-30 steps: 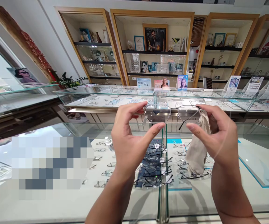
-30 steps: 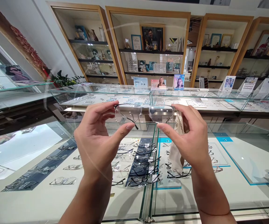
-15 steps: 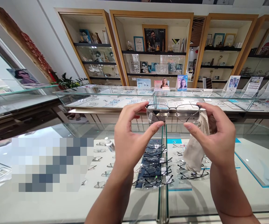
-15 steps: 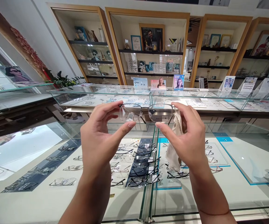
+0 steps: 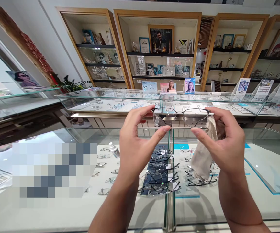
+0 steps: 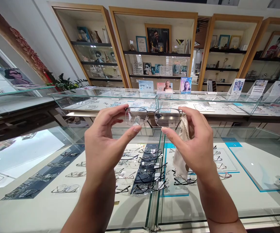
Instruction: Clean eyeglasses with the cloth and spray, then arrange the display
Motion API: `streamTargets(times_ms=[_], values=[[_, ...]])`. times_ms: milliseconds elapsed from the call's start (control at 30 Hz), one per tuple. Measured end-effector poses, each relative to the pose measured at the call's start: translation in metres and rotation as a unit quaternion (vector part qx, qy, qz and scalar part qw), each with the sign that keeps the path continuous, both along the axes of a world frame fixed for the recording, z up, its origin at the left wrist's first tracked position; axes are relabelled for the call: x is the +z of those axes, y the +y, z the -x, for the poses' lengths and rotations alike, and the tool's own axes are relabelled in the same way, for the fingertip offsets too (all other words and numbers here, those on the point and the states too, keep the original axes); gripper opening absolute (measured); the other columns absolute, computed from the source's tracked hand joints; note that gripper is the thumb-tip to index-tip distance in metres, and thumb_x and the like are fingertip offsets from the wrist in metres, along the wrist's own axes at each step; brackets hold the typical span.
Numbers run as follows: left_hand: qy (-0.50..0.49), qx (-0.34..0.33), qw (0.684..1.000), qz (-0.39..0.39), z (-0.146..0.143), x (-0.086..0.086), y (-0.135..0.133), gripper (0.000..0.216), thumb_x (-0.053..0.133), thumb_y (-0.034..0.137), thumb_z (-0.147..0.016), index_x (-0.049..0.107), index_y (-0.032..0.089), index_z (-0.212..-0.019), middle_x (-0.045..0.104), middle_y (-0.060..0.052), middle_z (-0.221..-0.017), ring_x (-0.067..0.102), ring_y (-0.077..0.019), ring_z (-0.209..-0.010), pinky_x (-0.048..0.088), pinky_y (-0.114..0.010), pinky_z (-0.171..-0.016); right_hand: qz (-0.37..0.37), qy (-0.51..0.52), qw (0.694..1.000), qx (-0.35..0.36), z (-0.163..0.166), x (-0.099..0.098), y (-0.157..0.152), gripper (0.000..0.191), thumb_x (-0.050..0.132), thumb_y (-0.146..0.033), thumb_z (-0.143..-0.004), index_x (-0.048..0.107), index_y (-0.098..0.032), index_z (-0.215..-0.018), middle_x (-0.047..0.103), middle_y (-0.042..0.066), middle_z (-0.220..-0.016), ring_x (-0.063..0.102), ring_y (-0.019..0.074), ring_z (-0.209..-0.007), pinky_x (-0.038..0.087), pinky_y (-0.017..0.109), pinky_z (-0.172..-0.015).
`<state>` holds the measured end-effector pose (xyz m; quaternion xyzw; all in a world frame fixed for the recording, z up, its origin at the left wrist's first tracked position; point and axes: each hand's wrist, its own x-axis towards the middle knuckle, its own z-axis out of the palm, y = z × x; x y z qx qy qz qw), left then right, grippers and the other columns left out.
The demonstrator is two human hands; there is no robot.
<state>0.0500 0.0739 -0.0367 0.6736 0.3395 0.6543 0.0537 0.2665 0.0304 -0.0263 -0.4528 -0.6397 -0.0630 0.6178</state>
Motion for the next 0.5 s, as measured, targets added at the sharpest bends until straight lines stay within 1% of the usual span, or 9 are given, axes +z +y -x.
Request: streamTargets(times_ms=[267,500], values=[[0.002,-0.003,1.000,0.006,-0.0001,0.0006,-0.0002,0.051,0.088,0.045,-0.083,0.071,0.031,-0.129,0.072,-0.006,-0.125,0.068,-0.0250,-0.114,0.056,-0.040,-0.096,-0.005,-0.004,1.000,-0.003,0.0016,0.0011,-0.0017,0.047,0.084,-0.049,-0.085,0.069,-0.026,-0.123,0.068,0.005,-0.102,0.066,0.0224,-0.085,0.060,0.040,-0.073],[0.008,0.004,1.000,0.003,-0.0003,0.0008,0.0004,0.052,0.086,0.048,-0.083,0.070,0.030,-0.129,0.072,-0.007,-0.127,0.068,-0.0261,-0.116,0.057,-0.042,-0.096,-0.001,-0.008,1.000,-0.002,0.0019,0.0020,-0.0022,0.046,0.083,-0.049,-0.085,0.068,-0.027,-0.123,0.066,0.003,-0.098,0.064,0.0212,-0.083,0.059,0.038,-0.071]])
